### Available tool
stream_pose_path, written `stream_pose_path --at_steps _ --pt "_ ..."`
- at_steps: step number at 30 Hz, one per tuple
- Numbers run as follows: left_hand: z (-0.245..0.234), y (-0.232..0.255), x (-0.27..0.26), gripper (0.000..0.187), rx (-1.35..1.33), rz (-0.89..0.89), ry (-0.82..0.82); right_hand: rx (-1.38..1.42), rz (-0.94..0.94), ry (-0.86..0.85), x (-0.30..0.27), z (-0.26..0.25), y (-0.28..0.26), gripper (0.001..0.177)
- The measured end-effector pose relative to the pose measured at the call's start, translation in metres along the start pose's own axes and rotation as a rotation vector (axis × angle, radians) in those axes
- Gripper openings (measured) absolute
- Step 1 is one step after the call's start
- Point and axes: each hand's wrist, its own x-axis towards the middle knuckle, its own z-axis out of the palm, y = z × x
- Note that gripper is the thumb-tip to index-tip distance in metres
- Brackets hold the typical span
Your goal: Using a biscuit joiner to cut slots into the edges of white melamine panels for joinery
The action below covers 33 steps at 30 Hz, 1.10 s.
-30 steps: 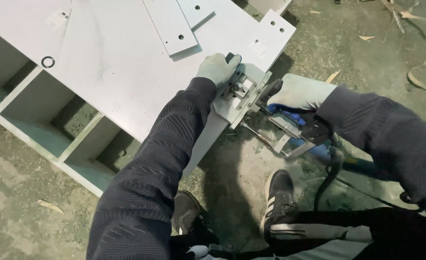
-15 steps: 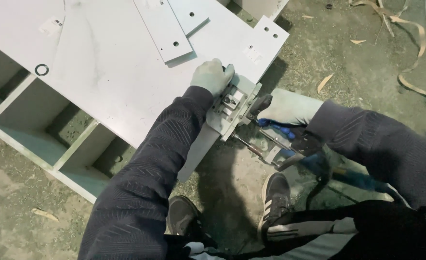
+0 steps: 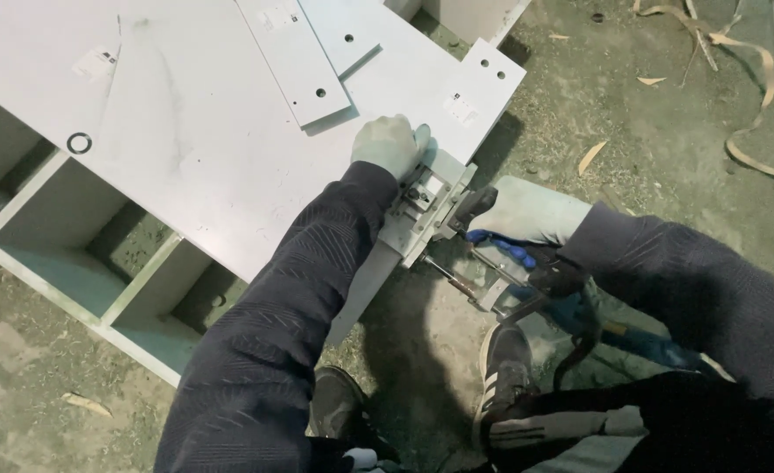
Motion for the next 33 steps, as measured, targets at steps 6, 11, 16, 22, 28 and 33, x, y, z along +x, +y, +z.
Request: stream_pose_path --at_steps 6,11,16,22,28,33 --pt "-0.011 0.008 0.009 0.074 -0.004 -0.023 -0.04 -0.174 -0.012 0.097 0.027 -0.021 0.015 0.041" --pt "-0.026 0.018 0.002 0.078 -0.022 -0.069 -0.063 -0.047 -0.059 0.027 0.0 -0.018 -0.004 0.04" --pt "-0.023 0.015 0.008 0.073 -0.038 -0.093 -0.054 -0.158 -0.02 0.126 0.032 -0.02 0.02 0.04" --pt "0.002 0.004 0.029 0.058 -0.099 -0.133 -0.049 -0.196 0.015 0.162 0.016 -0.019 0.006 0.049" --pt "-0.002 0.008 0.018 0.064 -0.12 -0.129 -0.103 -0.152 0.021 0.255 -0.033 0.001 -0.018 0.048" --pt "-0.031 0.018 0.001 0.071 -0.087 -0.114 -0.148 -0.208 0.012 0.269 -0.007 0.009 0.004 0.052"
